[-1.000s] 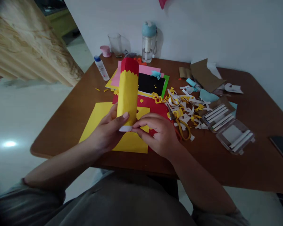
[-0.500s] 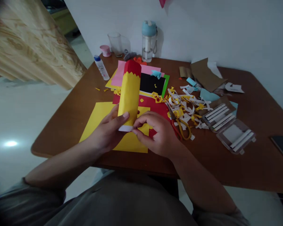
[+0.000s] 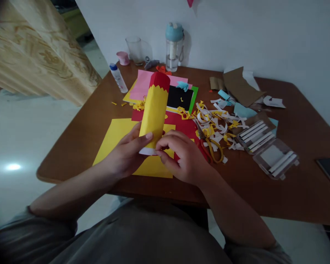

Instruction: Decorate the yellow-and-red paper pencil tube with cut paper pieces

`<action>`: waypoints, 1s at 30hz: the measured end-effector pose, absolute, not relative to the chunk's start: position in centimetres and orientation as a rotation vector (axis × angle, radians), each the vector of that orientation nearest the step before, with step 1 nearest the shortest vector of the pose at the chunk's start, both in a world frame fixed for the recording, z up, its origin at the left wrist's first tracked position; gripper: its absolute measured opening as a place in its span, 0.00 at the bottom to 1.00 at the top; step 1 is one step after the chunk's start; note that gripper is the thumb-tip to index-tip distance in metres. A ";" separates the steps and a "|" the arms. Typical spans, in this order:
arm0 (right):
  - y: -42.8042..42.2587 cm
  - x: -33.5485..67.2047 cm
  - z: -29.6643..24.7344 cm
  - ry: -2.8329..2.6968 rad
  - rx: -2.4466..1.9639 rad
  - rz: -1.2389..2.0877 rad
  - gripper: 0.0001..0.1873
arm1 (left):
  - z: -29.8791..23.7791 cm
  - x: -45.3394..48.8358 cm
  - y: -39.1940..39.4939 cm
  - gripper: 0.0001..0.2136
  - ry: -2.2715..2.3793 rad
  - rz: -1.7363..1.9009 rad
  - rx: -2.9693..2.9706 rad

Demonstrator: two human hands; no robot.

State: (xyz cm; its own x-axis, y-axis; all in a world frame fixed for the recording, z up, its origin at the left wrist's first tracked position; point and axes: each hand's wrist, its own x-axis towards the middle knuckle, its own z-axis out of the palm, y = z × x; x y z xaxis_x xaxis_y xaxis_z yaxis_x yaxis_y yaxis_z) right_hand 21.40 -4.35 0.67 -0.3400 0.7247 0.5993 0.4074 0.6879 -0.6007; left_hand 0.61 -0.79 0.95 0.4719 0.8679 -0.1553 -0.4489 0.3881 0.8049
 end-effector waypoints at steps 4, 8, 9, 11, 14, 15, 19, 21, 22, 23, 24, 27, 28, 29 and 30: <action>-4.5 21.5 0.4 -2.007 -0.872 0.435 0.09 | 0.8 0.5 -0.7 0.34 0.609 0.893 0.756; -4.6 21.5 0.3 -2.019 -0.866 0.406 0.10 | 0.7 0.5 -0.6 0.30 0.580 0.850 0.733; -4.6 21.5 0.3 -2.023 -0.864 0.405 0.10 | 0.7 0.5 -0.6 0.29 0.594 0.841 0.727; -4.6 21.4 0.4 -2.030 -0.859 0.416 0.11 | 0.7 0.6 -0.6 0.26 0.653 0.828 0.707; -4.6 21.4 0.5 -2.037 -0.843 0.452 0.11 | 0.8 0.7 -0.4 0.20 0.739 0.832 0.664; -4.6 21.4 0.5 -2.038 -0.835 0.459 0.11 | 0.8 0.7 -0.3 0.19 0.752 0.842 0.651; -4.6 21.3 0.4 -2.041 -0.804 0.499 0.11 | 0.7 0.7 0.3 0.18 0.722 0.913 0.647; -4.5 21.3 0.4 -2.044 -0.797 0.534 0.09 | 0.6 0.6 0.5 0.18 0.706 0.934 0.710; -4.5 21.3 0.5 -2.046 -0.797 0.558 0.09 | 0.5 0.5 0.6 0.19 0.709 0.931 0.749; -4.6 21.4 0.5 -2.041 -0.796 0.579 0.08 | 0.4 0.5 0.7 0.21 0.717 0.917 0.783; -4.6 21.4 0.6 -2.028 -0.792 0.600 0.07 | 0.3 0.5 0.7 0.22 0.726 0.901 0.802; -4.7 21.7 0.7 -1.928 -0.785 0.704 0.05 | 0.2 0.5 0.9 0.23 0.760 0.916 0.768; -4.7 21.8 0.7 -1.878 -0.792 0.754 0.05 | 0.3 0.5 0.9 0.23 0.774 0.941 0.743; -4.7 21.9 0.6 -1.824 -0.801 0.814 0.06 | 0.4 0.4 0.9 0.23 0.787 0.959 0.719; -4.6 22.0 0.5 -1.766 -0.811 0.874 0.08 | 0.6 0.4 0.9 0.23 0.791 0.965 0.701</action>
